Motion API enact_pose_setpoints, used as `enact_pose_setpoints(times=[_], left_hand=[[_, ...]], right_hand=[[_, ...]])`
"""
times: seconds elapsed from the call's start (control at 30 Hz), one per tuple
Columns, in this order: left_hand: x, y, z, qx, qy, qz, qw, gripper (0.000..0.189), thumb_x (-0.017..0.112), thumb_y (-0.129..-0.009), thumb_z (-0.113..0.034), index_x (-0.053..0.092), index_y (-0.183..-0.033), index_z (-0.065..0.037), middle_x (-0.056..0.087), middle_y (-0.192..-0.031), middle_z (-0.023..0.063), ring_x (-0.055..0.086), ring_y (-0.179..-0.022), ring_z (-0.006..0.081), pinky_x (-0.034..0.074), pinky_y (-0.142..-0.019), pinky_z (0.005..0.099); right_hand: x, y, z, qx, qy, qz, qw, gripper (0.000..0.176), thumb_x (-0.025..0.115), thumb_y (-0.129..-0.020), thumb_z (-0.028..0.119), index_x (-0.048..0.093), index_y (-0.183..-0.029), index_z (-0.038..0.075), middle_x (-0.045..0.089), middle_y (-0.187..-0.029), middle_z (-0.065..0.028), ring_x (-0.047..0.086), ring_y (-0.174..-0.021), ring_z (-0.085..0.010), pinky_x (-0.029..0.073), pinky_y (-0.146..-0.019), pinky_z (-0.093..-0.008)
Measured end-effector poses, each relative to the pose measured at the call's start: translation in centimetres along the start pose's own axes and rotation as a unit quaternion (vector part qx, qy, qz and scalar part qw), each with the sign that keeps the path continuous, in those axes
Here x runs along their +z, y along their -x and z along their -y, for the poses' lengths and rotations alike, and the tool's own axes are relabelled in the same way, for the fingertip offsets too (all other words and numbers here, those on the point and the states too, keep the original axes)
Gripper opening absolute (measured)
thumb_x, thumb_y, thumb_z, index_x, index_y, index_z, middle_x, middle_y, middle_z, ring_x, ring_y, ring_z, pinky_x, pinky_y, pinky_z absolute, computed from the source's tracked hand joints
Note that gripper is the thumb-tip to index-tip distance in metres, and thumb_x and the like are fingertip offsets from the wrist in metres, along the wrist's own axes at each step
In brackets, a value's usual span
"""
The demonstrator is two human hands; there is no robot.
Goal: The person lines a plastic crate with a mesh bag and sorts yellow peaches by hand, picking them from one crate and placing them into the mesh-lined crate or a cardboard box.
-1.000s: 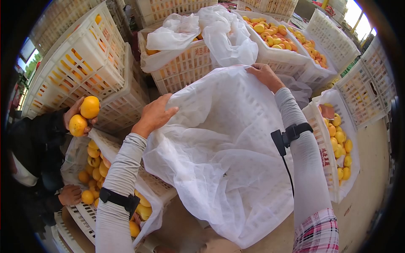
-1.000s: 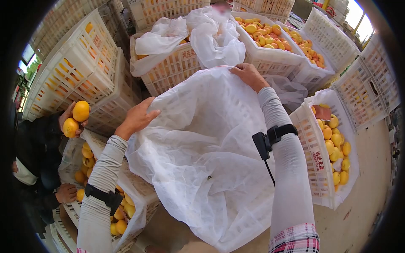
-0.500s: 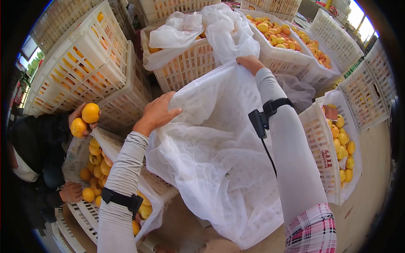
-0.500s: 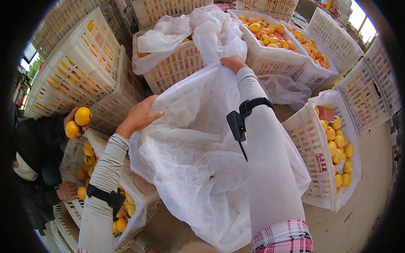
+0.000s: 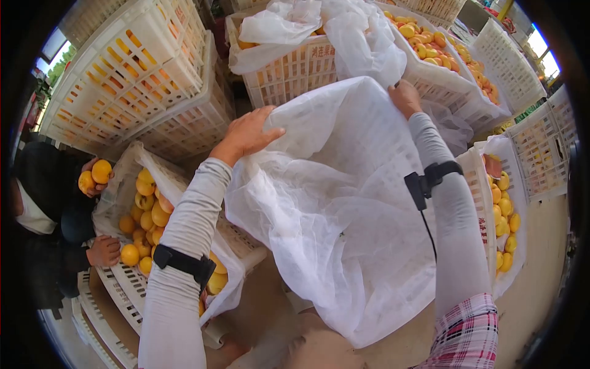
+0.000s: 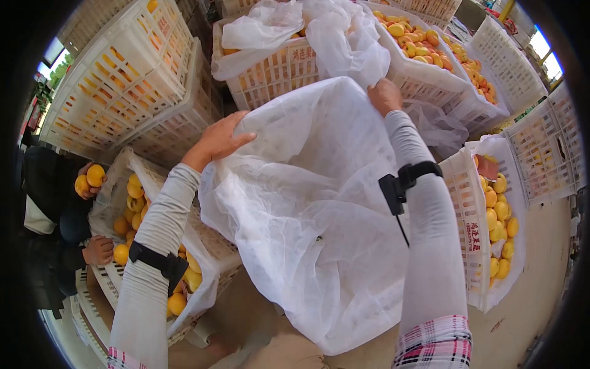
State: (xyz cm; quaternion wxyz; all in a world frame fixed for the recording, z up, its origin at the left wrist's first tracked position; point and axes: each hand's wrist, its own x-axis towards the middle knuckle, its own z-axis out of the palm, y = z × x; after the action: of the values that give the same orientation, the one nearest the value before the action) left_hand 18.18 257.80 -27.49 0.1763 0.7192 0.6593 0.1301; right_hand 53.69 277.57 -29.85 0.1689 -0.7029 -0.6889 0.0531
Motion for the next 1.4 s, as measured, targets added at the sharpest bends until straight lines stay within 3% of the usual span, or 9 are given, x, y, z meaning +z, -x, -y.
enact_pose_setpoints(times=[0.1,0.2,0.3,0.47,0.83,0.87,1.03,1.13,1.4], left_hand=[[-0.2,-1.0,0.5,0.006,0.101,0.045,0.994,0.063,0.056,-0.083,-0.047,0.047,-0.126,-0.002,0.055,-0.122,0.0162,0.052,-0.113,0.027,0.038,-0.096,0.0332],[-0.6,-0.6,-0.2,-0.053,0.208,0.064,0.975,0.063,0.05,-0.084,-0.055,0.05,-0.127,-0.009,0.053,-0.124,0.0142,0.051,-0.113,0.0261,0.036,-0.098,0.0352],[-1.5,-0.2,-0.2,-0.06,0.204,0.039,0.976,0.062,0.048,-0.084,-0.056,0.051,-0.126,-0.01,0.054,-0.122,0.0134,0.051,-0.112,0.0251,0.037,-0.098,0.0348],[-3.1,1.2,-0.7,-0.05,0.335,0.06,0.939,0.058,0.043,-0.088,-0.054,0.055,-0.123,-0.01,0.056,-0.117,0.0126,0.053,-0.106,0.0226,0.04,-0.094,0.033],[0.6,-1.8,3.2,0.071,0.152,-0.017,0.986,0.037,0.05,-0.086,-0.028,0.058,-0.113,-0.005,0.061,-0.108,0.0172,0.057,-0.1,0.0315,0.042,-0.088,0.0355],[0.7,-2.2,3.6,0.086,0.133,-0.004,0.987,0.034,0.05,-0.09,-0.025,0.056,-0.115,-0.003,0.062,-0.106,0.0097,0.055,-0.098,0.0185,0.041,-0.088,0.0303],[0.6,-1.4,2.3,0.11,0.111,-0.026,0.987,0.036,0.049,-0.088,-0.021,0.053,-0.115,0.002,0.06,-0.11,0.0194,0.057,-0.104,0.0291,0.043,-0.09,0.035],[0.1,-0.4,1.7,0.091,0.07,-0.058,0.992,0.035,0.046,-0.09,-0.024,0.054,-0.113,0.001,0.059,-0.111,0.0222,0.055,-0.106,0.0342,0.041,-0.091,0.0365],[1.3,-1.7,4.5,0.04,0.133,-0.038,0.99,0.043,0.044,-0.091,-0.036,0.052,-0.122,-0.008,0.062,-0.106,0.0104,0.058,-0.095,0.0214,0.042,-0.087,0.0302]], right_hand=[[-4.9,8.8,3.1,-0.245,-0.054,-0.105,0.962,0.038,0.059,-0.084,0.028,0.057,-0.108,-0.001,0.058,-0.107,-0.0192,0.057,-0.099,-0.0306,0.046,-0.084,-0.0383],[-7.7,21.0,6.8,-0.257,-0.295,0.291,0.873,0.048,0.056,-0.088,0.037,0.053,-0.116,-0.002,0.057,-0.114,-0.0201,0.056,-0.103,-0.0262,0.048,-0.082,-0.0341],[-6.6,30.0,8.8,-0.347,-0.27,0.381,0.813,0.061,0.053,-0.087,0.047,0.049,-0.117,-0.006,0.059,-0.109,-0.0193,0.058,-0.099,-0.0281,0.047,-0.084,-0.0339],[-4.2,32.5,9.7,-0.16,-0.389,0.534,0.733,0.033,0.054,-0.091,0.03,0.059,-0.095,-0.003,0.061,-0.073,-0.0112,0.052,-0.062,-0.0198,0.045,-0.061,-0.031],[1.1,31.9,2.6,-0.366,-0.066,0.572,0.731,0.029,0.055,-0.083,0.023,0.061,-0.104,0.004,0.06,-0.105,-0.0205,0.057,-0.096,-0.0374,0.044,-0.082,-0.0423],[0.4,31.8,2.9,-0.371,-0.092,0.532,0.756,0.032,0.053,-0.085,0.026,0.06,-0.102,0.001,0.06,-0.103,-0.0212,0.056,-0.096,-0.0387,0.044,-0.082,-0.0429],[-6.3,27.6,4.2,-0.289,0.073,0.509,0.807,0.039,0.049,-0.089,0.035,0.06,-0.097,-0.001,0.062,-0.084,-0.0172,0.06,-0.082,-0.0336,0.048,-0.07,-0.0392],[-9.1,30.3,4.9,-0.065,-0.236,0.657,0.713,0.051,0.05,-0.089,0.045,0.058,-0.106,-0.003,0.062,-0.085,-0.0119,0.06,-0.075,-0.0198,0.049,-0.063,-0.0315],[-10.6,41.3,7.5,-0.364,-0.129,0.371,0.845,0.034,0.068,-0.074,0.025,0.052,-0.093,0.002,0.055,-0.08,-0.0112,0.056,-0.075,-0.0283,0.044,-0.059,-0.0392]])
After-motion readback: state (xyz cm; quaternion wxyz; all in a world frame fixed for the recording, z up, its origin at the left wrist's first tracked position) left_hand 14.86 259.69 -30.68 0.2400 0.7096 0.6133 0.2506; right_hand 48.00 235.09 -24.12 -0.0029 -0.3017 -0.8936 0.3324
